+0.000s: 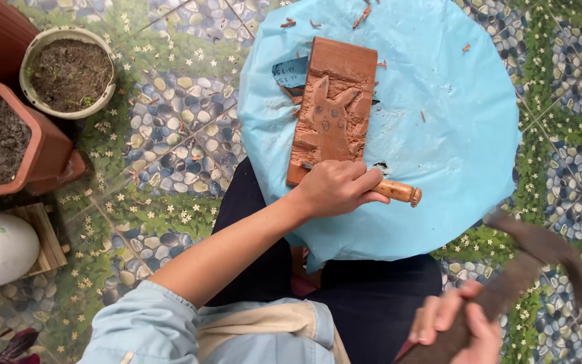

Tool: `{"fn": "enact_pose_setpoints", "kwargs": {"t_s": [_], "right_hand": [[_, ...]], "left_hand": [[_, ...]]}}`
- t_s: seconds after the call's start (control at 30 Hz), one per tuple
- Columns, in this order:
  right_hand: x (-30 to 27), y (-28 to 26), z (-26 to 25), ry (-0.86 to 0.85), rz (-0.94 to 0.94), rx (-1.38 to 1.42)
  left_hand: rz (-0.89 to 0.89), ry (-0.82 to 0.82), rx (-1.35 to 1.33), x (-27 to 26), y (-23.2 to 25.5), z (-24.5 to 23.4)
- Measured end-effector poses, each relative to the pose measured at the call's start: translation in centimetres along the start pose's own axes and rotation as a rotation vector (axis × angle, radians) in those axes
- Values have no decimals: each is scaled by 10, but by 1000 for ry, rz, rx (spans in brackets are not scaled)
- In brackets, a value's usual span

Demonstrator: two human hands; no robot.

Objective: Carving a design into a wooden block using a chisel and hammer

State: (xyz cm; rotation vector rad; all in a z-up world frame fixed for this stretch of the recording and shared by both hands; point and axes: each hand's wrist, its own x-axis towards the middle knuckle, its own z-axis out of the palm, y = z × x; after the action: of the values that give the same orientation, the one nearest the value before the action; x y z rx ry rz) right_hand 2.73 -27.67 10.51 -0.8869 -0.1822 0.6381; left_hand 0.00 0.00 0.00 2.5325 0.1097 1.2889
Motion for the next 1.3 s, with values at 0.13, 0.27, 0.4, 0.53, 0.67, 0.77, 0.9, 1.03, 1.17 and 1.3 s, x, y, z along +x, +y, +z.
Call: {"fn": "enact_pose_setpoints", "kwargs": {"t_s": [0.13, 0.27, 0.4, 0.53, 0.67, 0.77, 0.9, 1.03, 1.17, 1.3], "right_hand": [[-5, 3, -2, 224, -117, -96], [-2, 20, 6, -1, 100, -28], [1, 11, -3, -57, 36, 45], [3, 10, 18, 103, -69, -67], [11, -6, 4, 31, 187, -154], [13, -26, -24, -110, 45, -6], [2, 27, -12, 56, -102, -173], [2, 15, 27, 50, 90, -265], [12, 14, 3, 15, 32, -118], [8, 2, 18, -38, 223, -245]], "left_hand": [[99, 15, 31, -4, 2, 0], [13, -16, 15, -4, 2, 1], [2, -4, 24, -4, 2, 1], [4, -8, 30, -1, 0, 1], [17, -24, 4, -1, -1, -2], [6, -1, 3, -1, 1, -1], [-7, -3, 13, -1, 2, -3], [14, -18, 26, -2, -3, -2], [-1, -10, 34, -3, -2, 0], [41, -5, 24, -3, -5, -3]]}}
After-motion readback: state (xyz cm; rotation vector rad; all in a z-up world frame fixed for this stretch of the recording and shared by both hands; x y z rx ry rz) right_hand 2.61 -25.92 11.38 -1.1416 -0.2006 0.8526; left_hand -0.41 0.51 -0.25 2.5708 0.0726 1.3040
